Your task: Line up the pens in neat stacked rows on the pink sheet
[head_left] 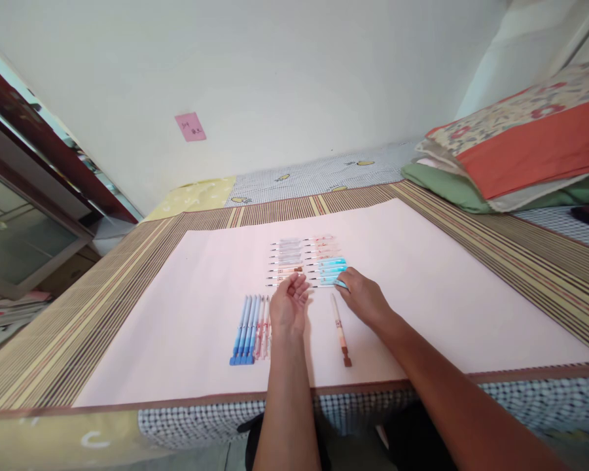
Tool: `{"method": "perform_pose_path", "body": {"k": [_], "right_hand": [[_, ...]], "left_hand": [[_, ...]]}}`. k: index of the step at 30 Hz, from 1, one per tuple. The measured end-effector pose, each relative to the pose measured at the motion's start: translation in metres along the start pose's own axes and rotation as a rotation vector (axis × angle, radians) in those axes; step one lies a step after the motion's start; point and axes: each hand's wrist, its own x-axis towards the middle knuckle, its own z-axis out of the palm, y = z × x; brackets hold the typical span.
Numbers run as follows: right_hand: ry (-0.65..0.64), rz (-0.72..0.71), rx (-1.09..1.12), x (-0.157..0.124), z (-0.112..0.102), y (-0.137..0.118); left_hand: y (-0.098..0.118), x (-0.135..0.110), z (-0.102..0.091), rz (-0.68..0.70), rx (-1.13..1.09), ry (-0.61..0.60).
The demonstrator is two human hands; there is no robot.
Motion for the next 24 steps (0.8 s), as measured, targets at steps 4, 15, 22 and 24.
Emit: {"method": "perform_pose_path", "body": {"k": [4, 15, 22, 24], "right_hand": [[0.097, 0.035, 0.1, 0.0, -0.005, 0.012], [0.06, 0.207, 0.212, -0.005, -0.019, 0.029], [0.011, 0.214, 0.193, -0.003, -0.018, 0.029], [0.015, 0.218, 0.199, -0.003, -0.019, 0.029]], "left_hand": [[-0.008, -0.001, 0.003, 0.04, 0.313, -0.065], [-0.025, -0.001, 0.004, 0.184, 0.772, -0.152], [-0.027, -0.001, 0.006, 0.183, 0.82, -0.148], [-0.028, 0.0, 0.006, 0.182, 0.822, -0.141]]}}
